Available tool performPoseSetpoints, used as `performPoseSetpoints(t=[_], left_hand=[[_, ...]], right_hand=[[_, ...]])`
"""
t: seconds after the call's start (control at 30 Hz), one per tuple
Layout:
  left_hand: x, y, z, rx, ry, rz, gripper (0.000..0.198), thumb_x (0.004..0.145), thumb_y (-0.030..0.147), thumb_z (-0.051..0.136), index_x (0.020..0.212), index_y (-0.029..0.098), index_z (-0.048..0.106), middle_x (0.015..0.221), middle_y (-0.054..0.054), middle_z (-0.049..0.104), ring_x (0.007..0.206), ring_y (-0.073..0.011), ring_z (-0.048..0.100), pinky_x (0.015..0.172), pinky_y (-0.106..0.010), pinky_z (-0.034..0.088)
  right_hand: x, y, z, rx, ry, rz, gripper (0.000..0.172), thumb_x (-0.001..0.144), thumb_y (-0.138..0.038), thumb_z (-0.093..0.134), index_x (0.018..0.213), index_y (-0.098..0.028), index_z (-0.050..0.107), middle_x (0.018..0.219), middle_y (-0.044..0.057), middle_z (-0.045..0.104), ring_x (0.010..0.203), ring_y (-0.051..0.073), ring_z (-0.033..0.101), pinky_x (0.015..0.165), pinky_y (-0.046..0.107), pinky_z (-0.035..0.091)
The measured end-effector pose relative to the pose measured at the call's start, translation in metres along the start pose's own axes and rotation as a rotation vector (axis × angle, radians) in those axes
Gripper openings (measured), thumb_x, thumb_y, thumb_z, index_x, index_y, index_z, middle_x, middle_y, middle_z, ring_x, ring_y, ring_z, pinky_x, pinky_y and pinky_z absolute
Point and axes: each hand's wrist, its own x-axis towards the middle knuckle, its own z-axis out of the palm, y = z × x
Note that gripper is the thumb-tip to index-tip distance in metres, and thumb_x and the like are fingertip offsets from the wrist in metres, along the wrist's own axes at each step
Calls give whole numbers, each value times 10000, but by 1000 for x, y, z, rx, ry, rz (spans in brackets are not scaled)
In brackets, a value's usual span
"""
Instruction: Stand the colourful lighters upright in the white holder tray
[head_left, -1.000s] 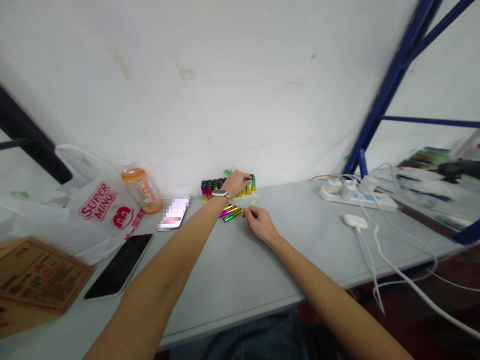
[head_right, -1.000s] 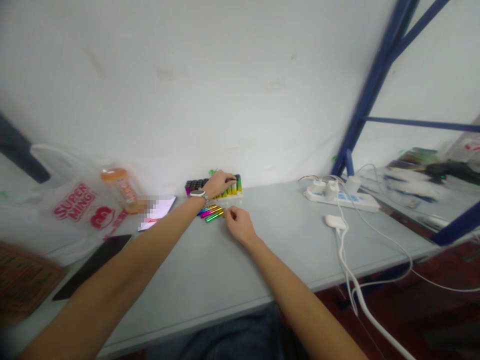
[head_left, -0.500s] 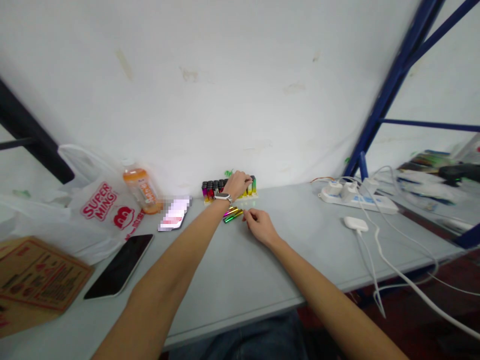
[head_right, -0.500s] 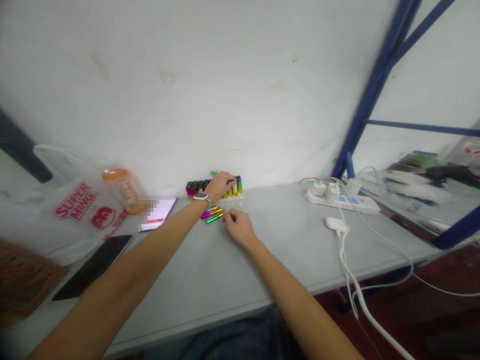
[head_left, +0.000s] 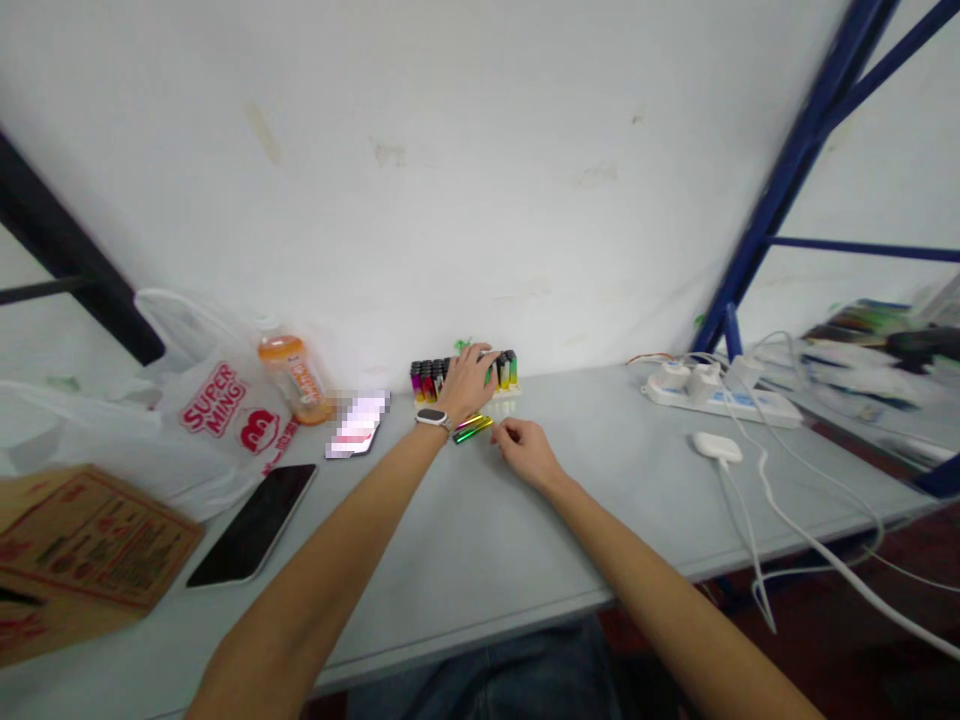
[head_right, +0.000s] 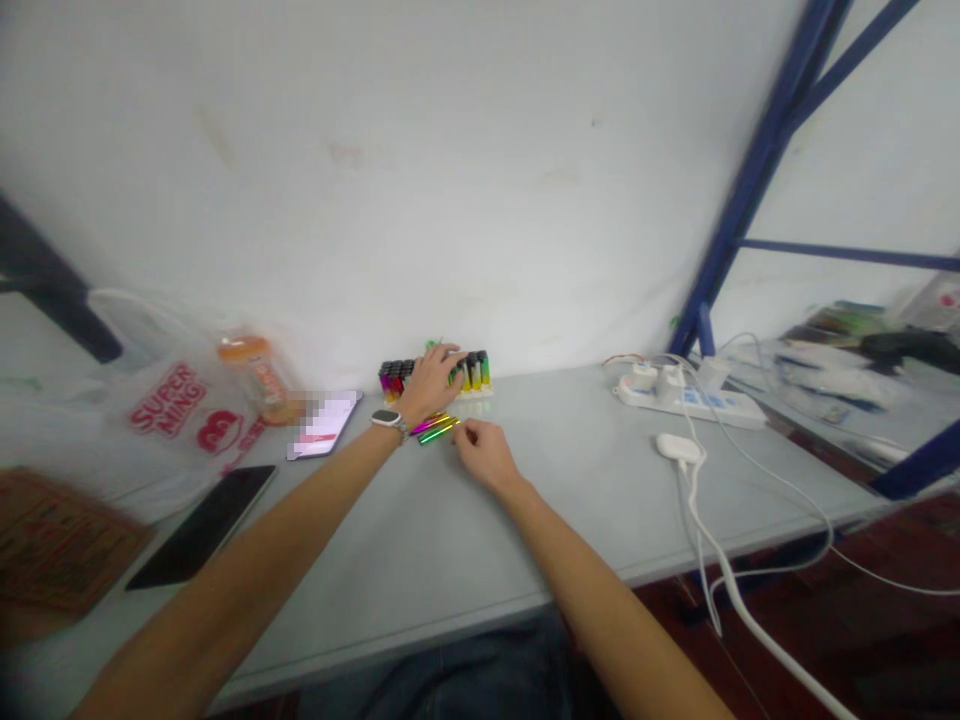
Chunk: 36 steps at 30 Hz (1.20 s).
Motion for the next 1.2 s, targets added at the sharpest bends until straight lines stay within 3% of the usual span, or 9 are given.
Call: performPoseSetpoints(t=[0.07, 0.17, 0.33, 0.5, 0.67, 0.8, 0.97, 1.07, 1.2], left_hand=[[-18, 1, -7, -31, -13, -27, 273, 923, 213, 475, 1128, 163, 648, 1164, -113, 616, 1120, -266, 538, 964, -422, 447], [-55, 2, -14, -42, -134, -32, 148, 908, 226, 525, 948, 161, 651, 1010, -95, 635, 1004, -241, 577, 921, -380, 475], [-104, 5, -15, 52, -249, -58, 242, 896, 275, 574, 1100, 150, 617, 1135, -132, 608, 1084, -284, 554, 952, -433, 476], [-116, 3, -19, 26, -296, -109, 406, 869, 102, 495, 1263, 171, 562, 1202, -127, 604, 1157, -254, 556, 1050, -418, 439], [-122, -3, -22, -136, -299, -79, 233, 926, 193, 493, 1113, 195, 632, 1191, -112, 622, 1140, -243, 578, 1022, -412, 468], [-122, -6, -23, -279, -171, -145, 171, 948, 278, 507, 989, 178, 640, 1031, -91, 639, 965, -218, 613, 899, -377, 505], [-117, -10, -24, -600, 161, -372, 308, 893, 464, 606, 823, 165, 625, 776, -23, 607, 705, -149, 566, 686, -279, 479], [-114, -8, -22, -919, 322, -544, 399, 828, 551, 654, 859, 155, 627, 777, -23, 627, 704, -144, 591, 646, -260, 483], [-111, 3, -23, -1177, 418, -573, 446, 838, 613, 616, 920, 178, 562, 765, -8, 643, 696, -127, 622, 651, -242, 508]], right_hand=[[-1, 0, 0, 7, -9, -11, 301, 879, -342, 469, 718, -172, 658, 555, -20, 541, 548, 131, 482, 563, 245, 320], [-1, -1, 1, 17, -4, -10, 309, 873, -354, 465, 708, -170, 651, 543, -21, 529, 549, 135, 477, 567, 249, 329], [-1, -2, 2, 23, 19, -12, 332, 869, -389, 459, 697, -168, 638, 543, -17, 524, 565, 142, 491, 602, 258, 359], [-5, -2, 0, 4, -2, 7, 338, 866, -399, 462, 711, -166, 652, 541, -13, 525, 558, 144, 485, 598, 262, 358], [-8, -3, 2, -1, -22, 2, 322, 858, -375, 462, 701, -169, 652, 541, -15, 527, 544, 136, 473, 591, 261, 349], [-9, -5, 1, 28, 6, 1, 330, 851, -404, 479, 698, -168, 653, 533, -16, 518, 535, 136, 464, 578, 264, 344], [3, -10, 2, 185, 90, 27, 409, 846, -513, 495, 693, -163, 640, 525, -10, 523, 514, 136, 466, 547, 268, 338], [23, -15, 10, 280, 127, 28, 423, 821, -544, 521, 696, -162, 649, 524, -14, 517, 501, 130, 447, 529, 266, 327], [48, -18, 32, 365, 170, 44, 389, 792, -524, 544, 664, -170, 640, 507, -25, 493, 495, 127, 424, 521, 264, 326]])
